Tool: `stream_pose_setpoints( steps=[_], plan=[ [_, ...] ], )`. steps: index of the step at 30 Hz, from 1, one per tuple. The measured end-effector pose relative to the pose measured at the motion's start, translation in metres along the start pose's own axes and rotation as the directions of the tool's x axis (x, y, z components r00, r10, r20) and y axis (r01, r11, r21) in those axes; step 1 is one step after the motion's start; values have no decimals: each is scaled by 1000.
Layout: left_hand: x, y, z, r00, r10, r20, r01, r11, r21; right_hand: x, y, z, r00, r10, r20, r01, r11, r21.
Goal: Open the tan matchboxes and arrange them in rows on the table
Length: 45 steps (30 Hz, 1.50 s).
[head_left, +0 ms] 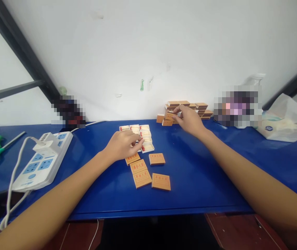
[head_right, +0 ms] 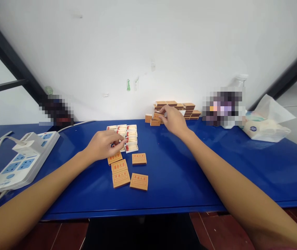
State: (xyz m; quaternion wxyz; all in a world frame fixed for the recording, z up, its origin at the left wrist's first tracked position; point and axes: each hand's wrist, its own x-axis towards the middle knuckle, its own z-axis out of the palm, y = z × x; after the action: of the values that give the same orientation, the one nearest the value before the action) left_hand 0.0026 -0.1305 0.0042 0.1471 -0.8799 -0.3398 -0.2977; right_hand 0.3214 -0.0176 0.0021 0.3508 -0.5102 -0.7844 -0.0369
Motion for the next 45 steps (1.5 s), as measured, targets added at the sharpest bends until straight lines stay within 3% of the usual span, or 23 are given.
stream_pose_setpoints(
  steps=[4,7,9,13,20,26,31,38,45],
  plan=[
    [0,0,0,1000,7,-10,-7,1000,1,0,1,-3,1000,-2,4,1,992,129],
    [0,0,0,1000,3,-12,-2,1000,3,-3,2,-6,975,-75,209,28,976,215],
    [0,-1,0,1000,0,-8,0,1000,4,-7,2,-7,942,-134,309,80,980,181],
    [0,-1,0,1000,-2,-6,2,1000,10,-12,-1,-2,943,-192,273,189,981,38],
    [0,0,0,1000,-1,-8,1,1000,6,-9,4,12,934,-190,302,221,972,-73],
    [0,0,0,1000,4,-4,-4,1000,9,-10,-6,-7,909,-173,380,194,981,-16],
    [-1,-1,0,1000,-1,-2,1,1000,12,-10,-10,-27,884,-130,450,95,991,99],
    [-1,-1,0,1000,-4,10,4,1000,15,-15,-9,-27,826,-113,552,36,988,149],
    [-1,0,0,1000,0,11,0,1000,5,-20,-14,-13,895,-142,424,88,986,144]
  ],
)
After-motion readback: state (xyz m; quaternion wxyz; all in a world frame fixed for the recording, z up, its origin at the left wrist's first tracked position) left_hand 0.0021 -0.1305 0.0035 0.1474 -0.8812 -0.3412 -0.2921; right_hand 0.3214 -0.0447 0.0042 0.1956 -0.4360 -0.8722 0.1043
